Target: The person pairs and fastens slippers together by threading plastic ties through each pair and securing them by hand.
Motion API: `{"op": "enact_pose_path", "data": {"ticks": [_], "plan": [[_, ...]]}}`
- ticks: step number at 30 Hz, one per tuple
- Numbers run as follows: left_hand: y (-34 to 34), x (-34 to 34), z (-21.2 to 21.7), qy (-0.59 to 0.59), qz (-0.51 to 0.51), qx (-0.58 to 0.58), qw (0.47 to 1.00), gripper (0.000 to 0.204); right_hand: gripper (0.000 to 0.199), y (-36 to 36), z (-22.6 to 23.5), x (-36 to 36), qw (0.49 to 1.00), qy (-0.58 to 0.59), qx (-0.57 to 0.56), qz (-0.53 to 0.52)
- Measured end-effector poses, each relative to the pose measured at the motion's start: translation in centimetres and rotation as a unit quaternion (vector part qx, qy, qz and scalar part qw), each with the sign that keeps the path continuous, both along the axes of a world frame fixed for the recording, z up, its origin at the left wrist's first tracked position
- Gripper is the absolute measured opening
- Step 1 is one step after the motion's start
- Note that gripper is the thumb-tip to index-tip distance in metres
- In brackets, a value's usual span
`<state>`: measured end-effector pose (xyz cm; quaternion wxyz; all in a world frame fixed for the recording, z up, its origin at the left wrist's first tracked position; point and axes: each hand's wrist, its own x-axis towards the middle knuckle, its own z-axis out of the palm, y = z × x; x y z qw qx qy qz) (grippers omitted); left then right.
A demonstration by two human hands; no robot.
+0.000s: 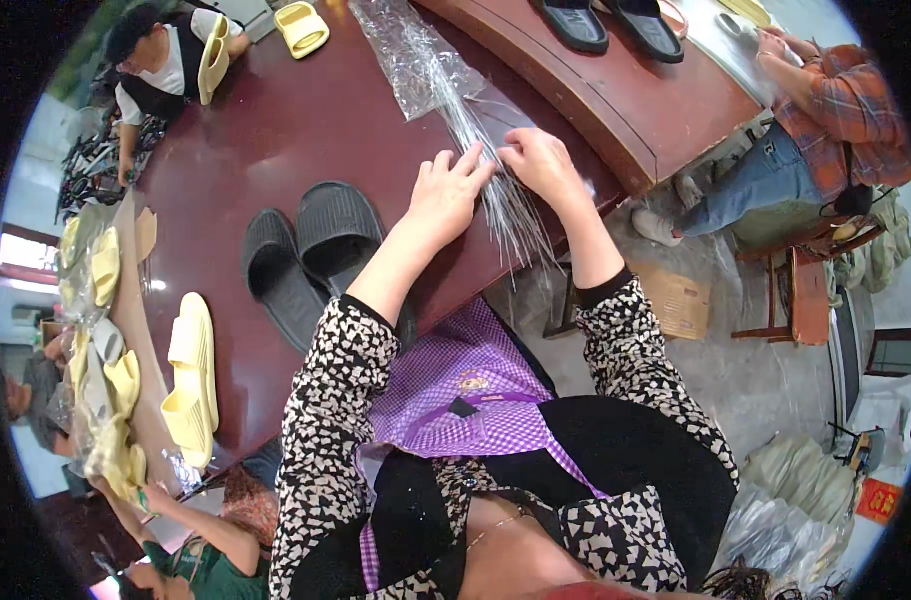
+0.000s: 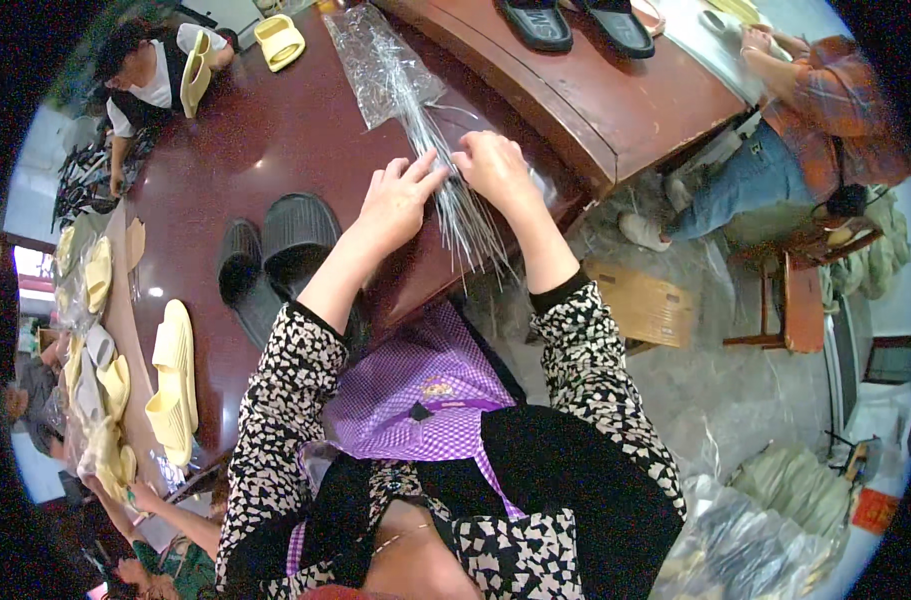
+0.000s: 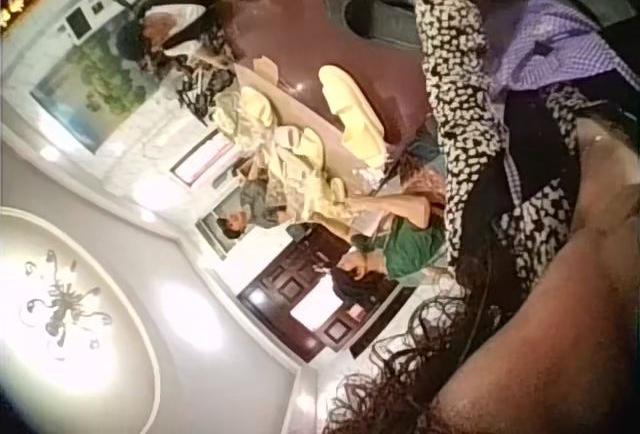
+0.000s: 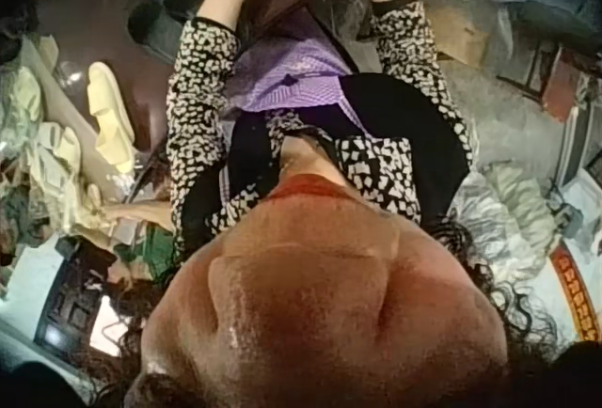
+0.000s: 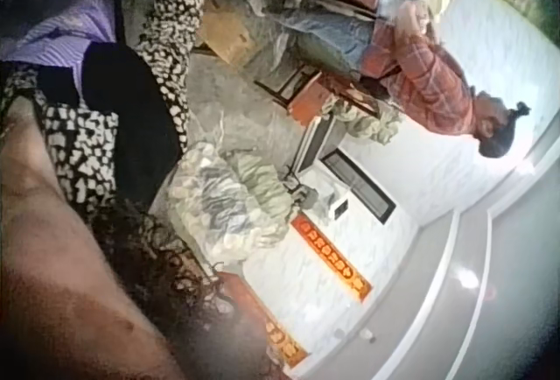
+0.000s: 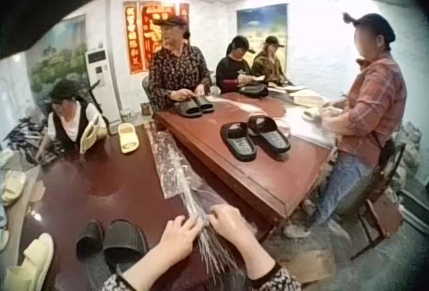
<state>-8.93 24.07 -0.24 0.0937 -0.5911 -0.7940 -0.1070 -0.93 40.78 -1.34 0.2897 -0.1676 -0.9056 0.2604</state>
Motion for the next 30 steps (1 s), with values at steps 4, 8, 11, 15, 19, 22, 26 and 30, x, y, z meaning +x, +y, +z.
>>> {"op": "enact_pose_path", "data": {"ticks": [4, 8, 11, 15, 19, 22, 26, 30], "plan": [[0.0, 0.3, -0.3, 0.003, 0.010, -0.050, 0.999, 0.050, 0.024, 0.6, 0.6, -3.3, 0.999, -0.034, 0.014, -0.007], [-0.2, 0.2, -0.4, -0.005, 0.011, -0.040, 0.999, 0.048, 0.024, 1.2, 1.1, -6.8, 0.996, -0.093, 0.013, -0.012], [-0.5, 0.1, -0.7, -0.009, 0.013, -0.006, 1.000, 0.046, 0.024, 1.0, 0.5, -8.2, 0.993, -0.113, 0.019, -0.011], [-0.4, 0.0, -0.6, -0.034, 0.025, -0.037, 0.998, 0.050, 0.024, 1.1, -0.6, -9.5, 0.996, -0.091, 0.013, -0.023], [-0.6, 0.0, -0.7, -0.029, 0.024, -0.029, 0.999, 0.051, 0.024, 2.8, -0.7, -10.0, 0.997, -0.050, -0.048, -0.030], [-0.5, -0.1, -0.7, -0.029, 0.026, -0.032, 0.999, 0.050, 0.024, 4.2, 0.2, -9.6, 0.991, -0.043, -0.123, 0.000], [-0.6, -0.1, -1.0, -0.033, 0.025, -0.031, 0.999, 0.049, 0.026, 4.7, 2.1, -7.1, 0.981, -0.013, -0.186, 0.044], [-0.4, -0.1, -1.2, -0.038, 0.026, -0.028, 0.999, 0.048, 0.025, 4.5, 2.8, -2.9, 0.980, -0.016, -0.160, 0.117]]}}
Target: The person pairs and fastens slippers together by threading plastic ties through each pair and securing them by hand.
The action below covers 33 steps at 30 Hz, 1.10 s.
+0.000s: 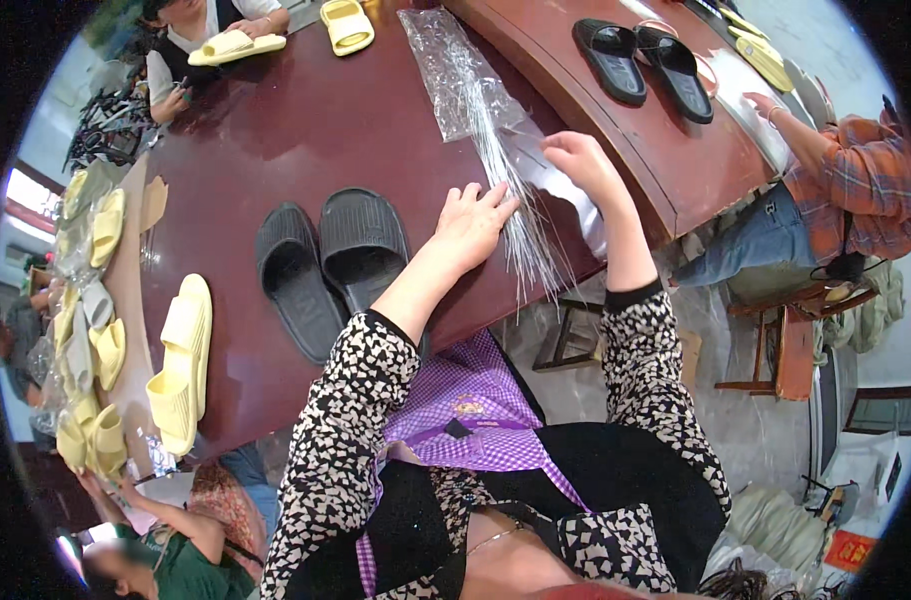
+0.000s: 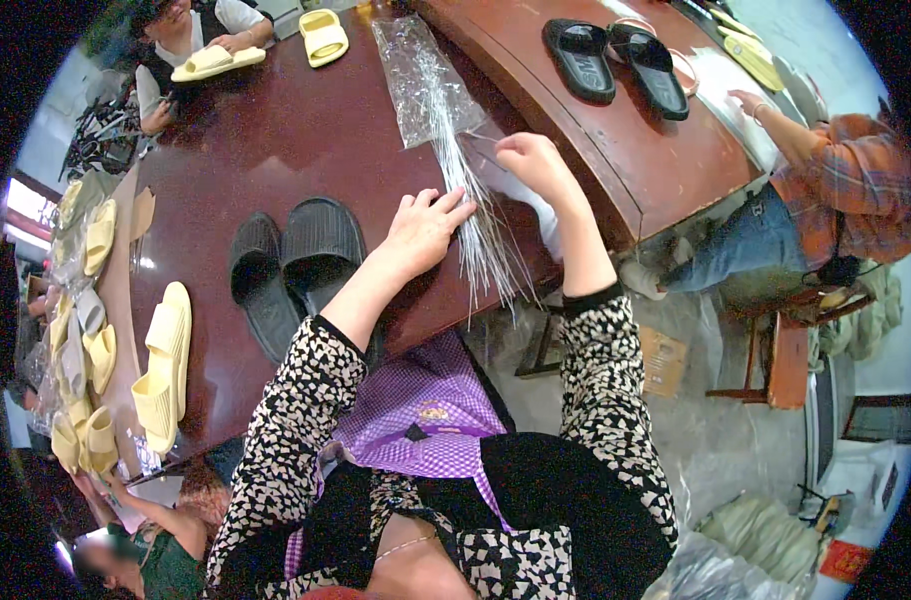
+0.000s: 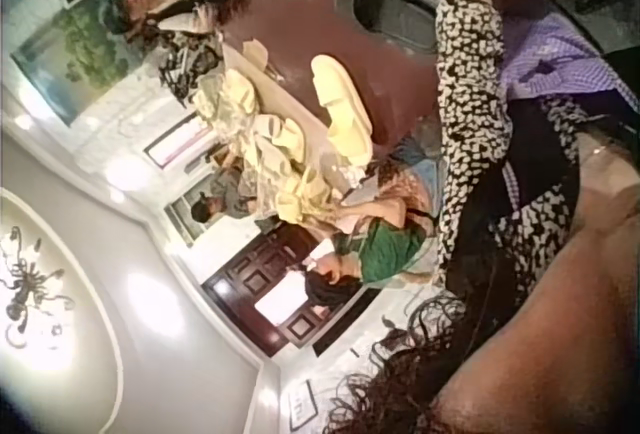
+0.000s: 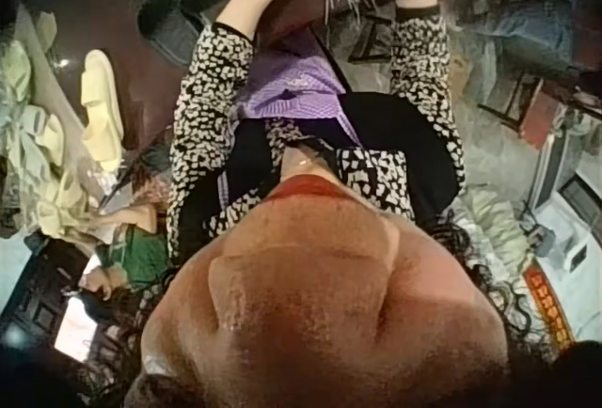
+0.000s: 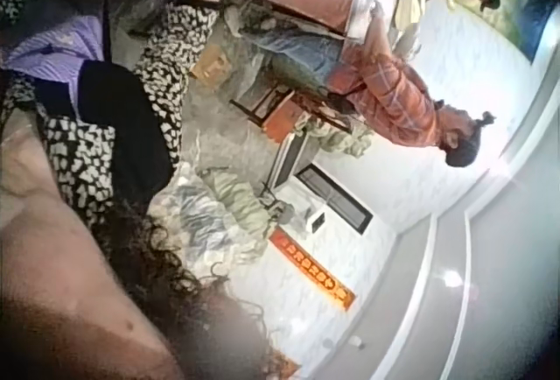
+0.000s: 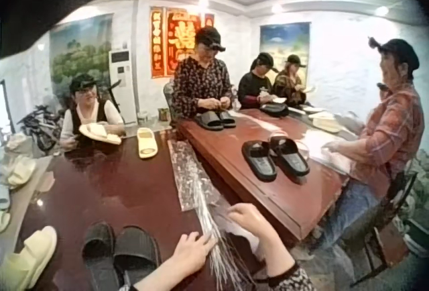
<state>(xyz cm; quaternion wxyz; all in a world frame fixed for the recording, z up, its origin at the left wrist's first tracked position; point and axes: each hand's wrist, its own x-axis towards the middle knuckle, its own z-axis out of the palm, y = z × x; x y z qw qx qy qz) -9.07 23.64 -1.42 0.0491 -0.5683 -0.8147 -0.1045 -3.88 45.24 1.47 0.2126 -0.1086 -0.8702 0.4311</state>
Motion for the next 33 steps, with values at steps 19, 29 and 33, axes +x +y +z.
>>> {"op": "enact_pose_path", "data": {"ticks": [19, 29, 33], "plan": [[0.2, 0.1, 1.0, 0.002, -0.001, -0.022, 1.000, 0.050, 0.009, -1.5, 6.1, 15.8, 0.897, 0.186, -0.401, 0.003], [0.7, -1.4, 0.6, -0.023, -0.002, 0.057, 0.998, 0.045, 0.012, -3.8, 2.0, 13.8, 0.988, -0.001, -0.157, 0.000], [1.9, -3.3, 0.8, 0.117, -0.037, 0.091, 0.988, 0.044, 0.011, -5.0, 1.0, 13.1, 0.976, -0.045, -0.210, 0.034]]}}
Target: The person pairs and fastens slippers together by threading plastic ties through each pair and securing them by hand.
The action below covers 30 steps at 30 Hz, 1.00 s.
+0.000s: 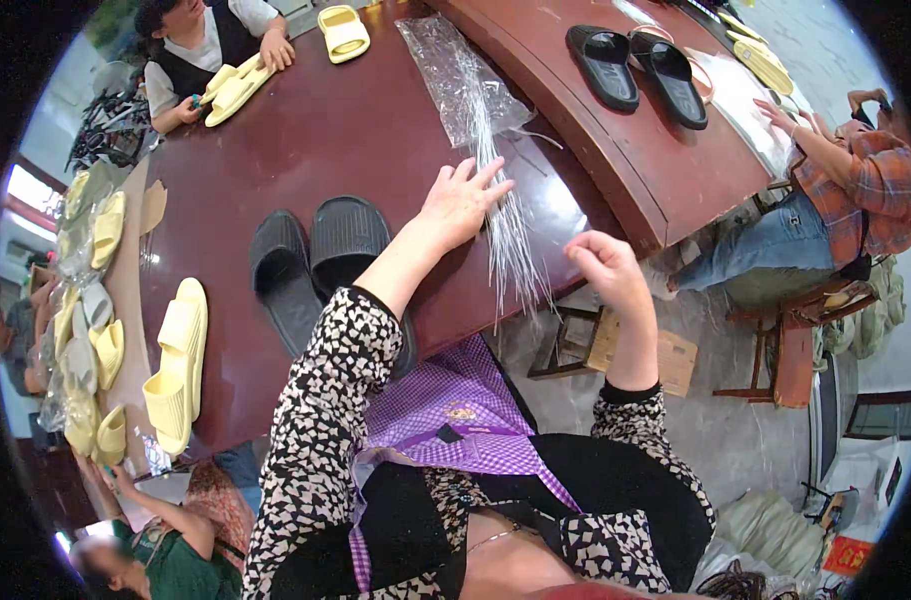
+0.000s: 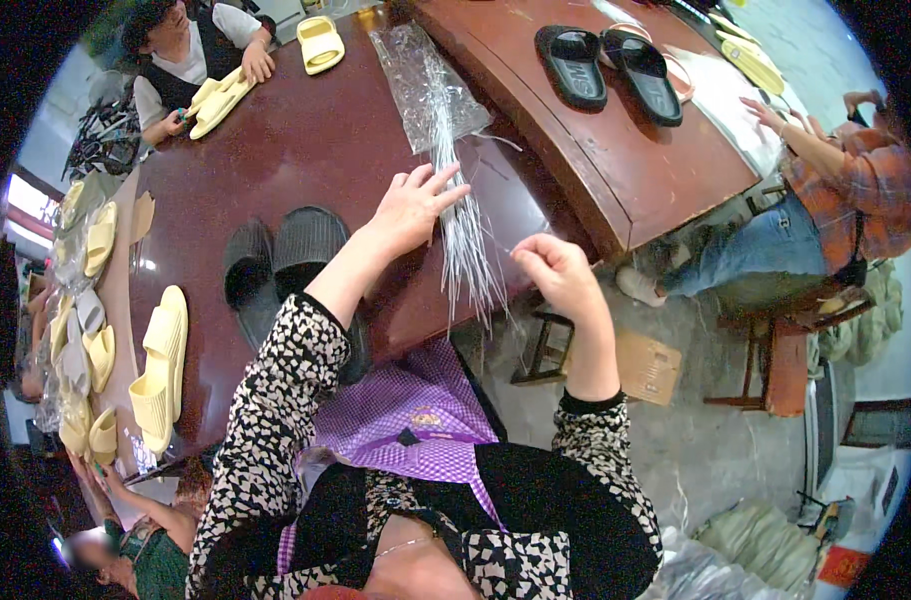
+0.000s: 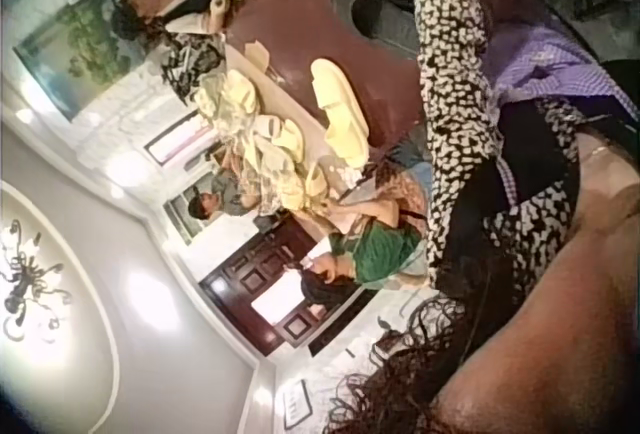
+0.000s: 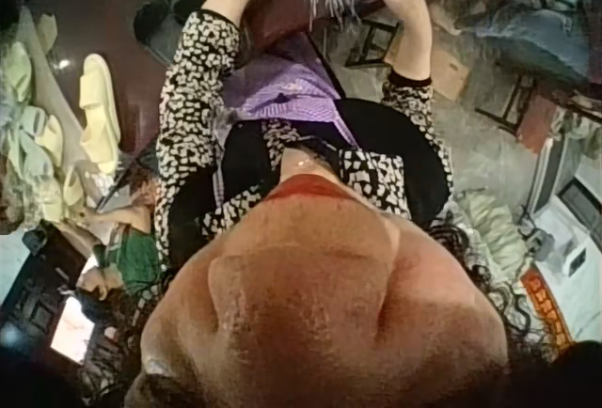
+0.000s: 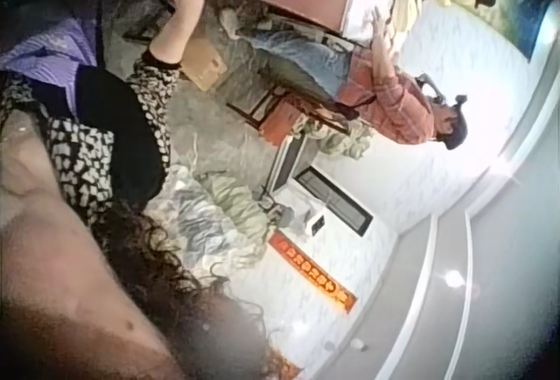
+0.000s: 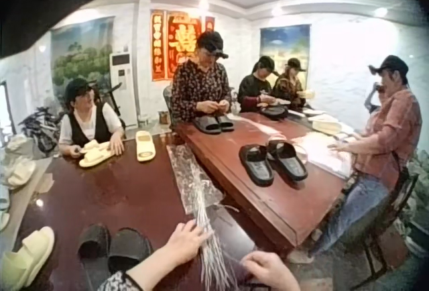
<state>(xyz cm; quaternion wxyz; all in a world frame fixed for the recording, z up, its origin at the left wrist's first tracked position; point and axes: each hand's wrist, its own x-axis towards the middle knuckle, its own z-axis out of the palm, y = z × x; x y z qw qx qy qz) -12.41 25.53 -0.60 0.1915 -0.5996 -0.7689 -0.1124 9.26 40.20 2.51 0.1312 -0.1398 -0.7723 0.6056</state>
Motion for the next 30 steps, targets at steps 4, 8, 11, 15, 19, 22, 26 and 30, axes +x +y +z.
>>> {"op": "enact_pose_path", "data": {"ticks": [4, 8, 11, 15, 19, 22, 26, 30], "plan": [[1.4, -2.0, 0.2, 0.011, -0.025, -0.083, 0.996, 0.042, 0.011, -0.2, 0.5, 0.0, 1.000, -0.003, 0.018, 0.013], [3.3, -3.9, -0.1, -0.032, -0.049, -0.120, 0.991, 0.030, 0.009, 0.4, 0.8, 1.4, 0.999, 0.024, 0.042, 0.012], [4.5, -4.9, -0.9, -0.032, -0.045, -0.123, 0.991, 0.017, 0.008, 0.7, 2.9, 3.7, 1.000, 0.002, -0.016, -0.019], [4.7, -5.9, -2.4, -0.021, -0.066, -0.036, 0.997, 0.015, 0.008, 1.8, 3.6, 7.0, 0.988, 0.048, -0.072, -0.129], [5.2, -5.5, -2.1, -0.031, -0.050, -0.040, 0.997, 0.012, 0.008, 4.5, 3.3, 11.1, 0.959, 0.141, -0.160, -0.186], [5.3, -5.2, -2.1, -0.023, -0.031, -0.034, 0.999, 0.011, 0.008, 6.2, 2.8, 13.0, 0.920, 0.262, -0.246, -0.154], [5.4, -4.9, -1.8, -0.018, -0.011, -0.067, 0.998, 0.014, 0.010, 6.9, 2.7, 13.7, 0.855, 0.400, -0.302, -0.134], [4.6, -4.3, -1.1, -0.018, -0.007, -0.078, 0.997, 0.022, 0.012, 6.3, 3.1, 12.6, 0.835, 0.429, -0.311, -0.146]]}}
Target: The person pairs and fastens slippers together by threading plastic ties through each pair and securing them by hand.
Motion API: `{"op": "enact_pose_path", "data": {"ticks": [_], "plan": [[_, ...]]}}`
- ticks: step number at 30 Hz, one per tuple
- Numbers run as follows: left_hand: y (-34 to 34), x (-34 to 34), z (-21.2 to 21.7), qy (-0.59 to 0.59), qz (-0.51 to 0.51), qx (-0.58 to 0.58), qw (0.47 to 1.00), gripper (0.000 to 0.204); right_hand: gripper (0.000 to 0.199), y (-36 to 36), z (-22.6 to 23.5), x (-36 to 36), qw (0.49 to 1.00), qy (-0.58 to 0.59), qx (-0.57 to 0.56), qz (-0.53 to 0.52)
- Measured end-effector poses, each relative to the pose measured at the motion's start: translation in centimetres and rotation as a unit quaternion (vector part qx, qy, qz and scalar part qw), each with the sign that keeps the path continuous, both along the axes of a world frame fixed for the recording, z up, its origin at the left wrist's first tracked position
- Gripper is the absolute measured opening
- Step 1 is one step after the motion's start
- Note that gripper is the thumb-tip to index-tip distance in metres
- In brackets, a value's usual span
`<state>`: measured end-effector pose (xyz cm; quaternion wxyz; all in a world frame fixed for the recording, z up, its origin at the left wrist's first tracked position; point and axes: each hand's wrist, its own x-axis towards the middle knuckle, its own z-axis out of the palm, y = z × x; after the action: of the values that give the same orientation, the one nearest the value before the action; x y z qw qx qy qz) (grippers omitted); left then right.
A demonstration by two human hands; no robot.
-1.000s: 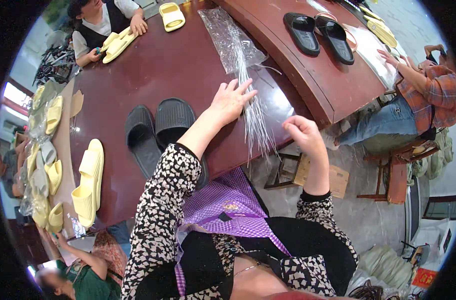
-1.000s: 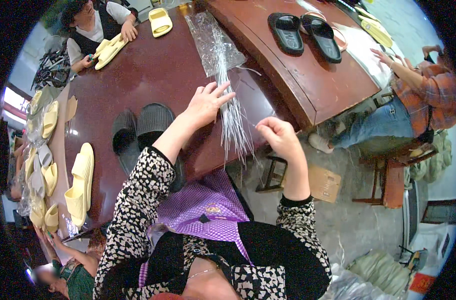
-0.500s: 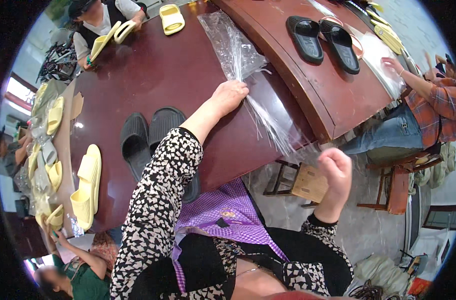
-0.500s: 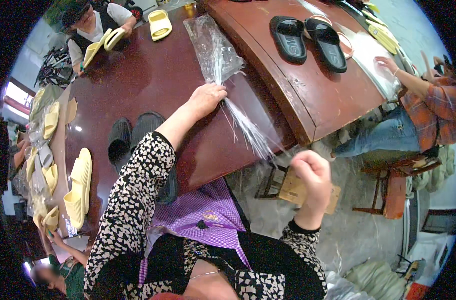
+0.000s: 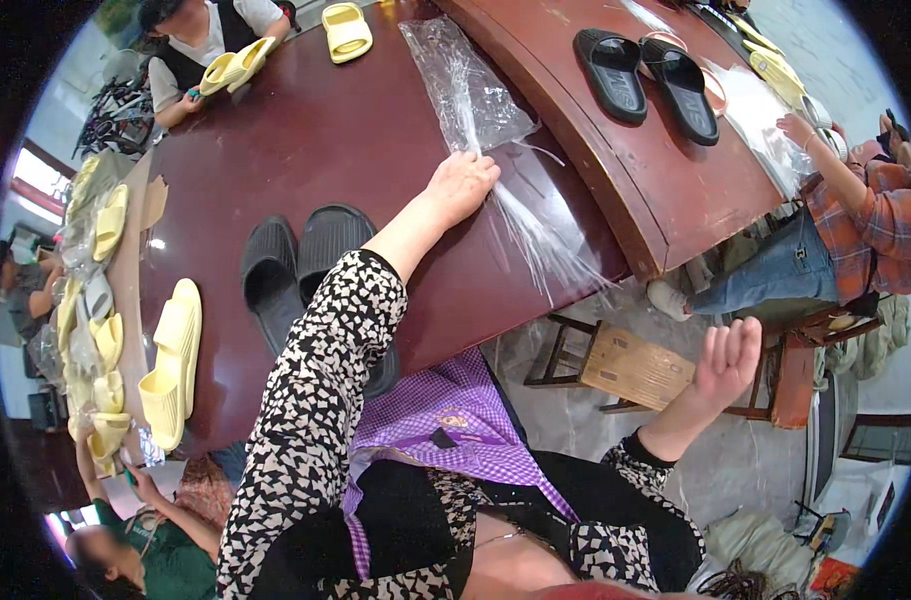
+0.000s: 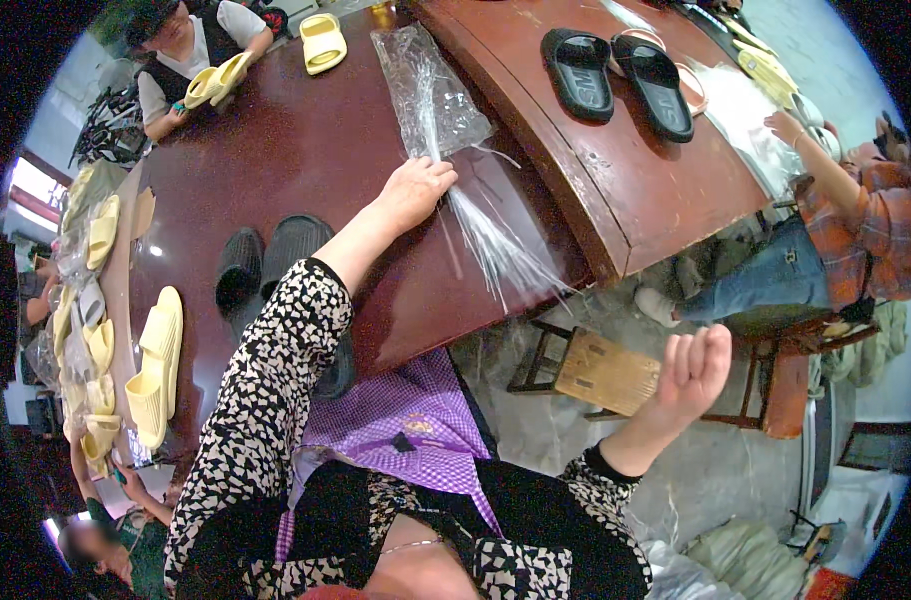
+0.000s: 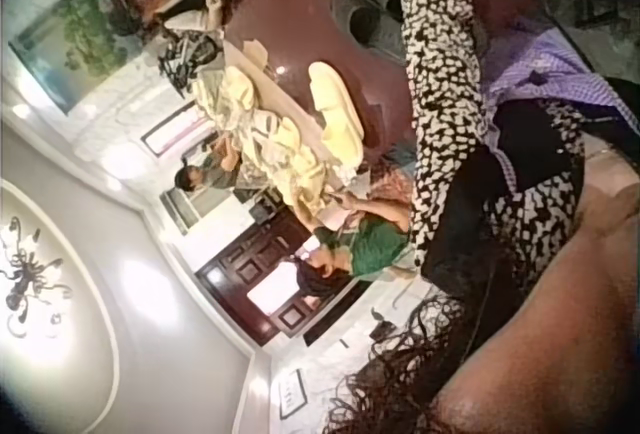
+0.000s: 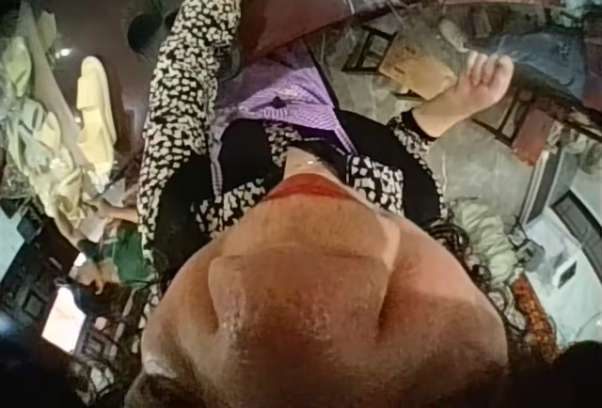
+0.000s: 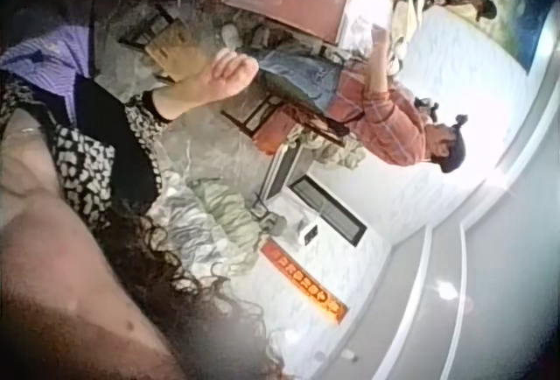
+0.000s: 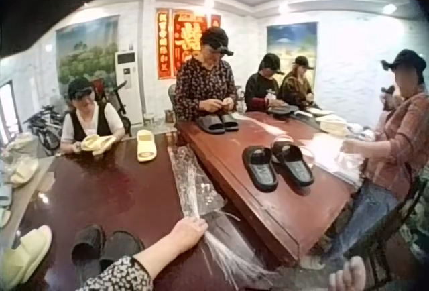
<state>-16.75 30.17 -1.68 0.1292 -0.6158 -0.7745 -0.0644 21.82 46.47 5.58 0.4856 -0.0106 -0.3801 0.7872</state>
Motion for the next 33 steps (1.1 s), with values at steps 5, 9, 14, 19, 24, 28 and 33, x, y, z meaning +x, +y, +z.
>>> {"op": "enact_pose_path", "data": {"ticks": [5, 9, 14, 19, 24, 28, 33], "plan": [[-2.0, 1.8, 2.1, 0.000, -0.034, 0.066, 0.997, 0.038, 0.013, -2.6, 0.2, -4.0, 0.996, -0.075, 0.019, 0.052], [-5.3, 4.0, 4.7, -0.041, -0.019, 0.085, 0.995, 0.036, 0.013, -5.2, 0.2, -7.2, 0.985, -0.143, 0.037, 0.091], [-10.7, 9.1, 9.5, -0.130, -0.002, 0.268, 0.955, 0.032, 0.009, -10.1, 0.7, -11.5, 0.937, -0.296, 0.177, 0.061], [-15.8, 13.1, 10.6, -0.142, -0.054, 0.374, 0.915, 0.029, 0.005, -14.3, 3.2, -13.7, 0.832, -0.337, 0.416, 0.145], [-21.6, 13.4, 8.6, -0.302, -0.007, 0.372, 0.877, 0.022, 0.003, -15.9, 4.4, -15.0, 0.815, -0.307, 0.440, 0.220], [-25.4, 14.0, 9.2, -0.180, 0.047, 0.376, 0.908, 0.019, 0.005, -16.6, 5.0, -16.0, 0.769, -0.315, 0.502, 0.240], [-29.6, 16.1, 9.7, -0.208, 0.085, 0.335, 0.915, 0.018, 0.009, -19.0, 6.5, -18.5, 0.723, -0.204, 0.633, 0.186]]}}
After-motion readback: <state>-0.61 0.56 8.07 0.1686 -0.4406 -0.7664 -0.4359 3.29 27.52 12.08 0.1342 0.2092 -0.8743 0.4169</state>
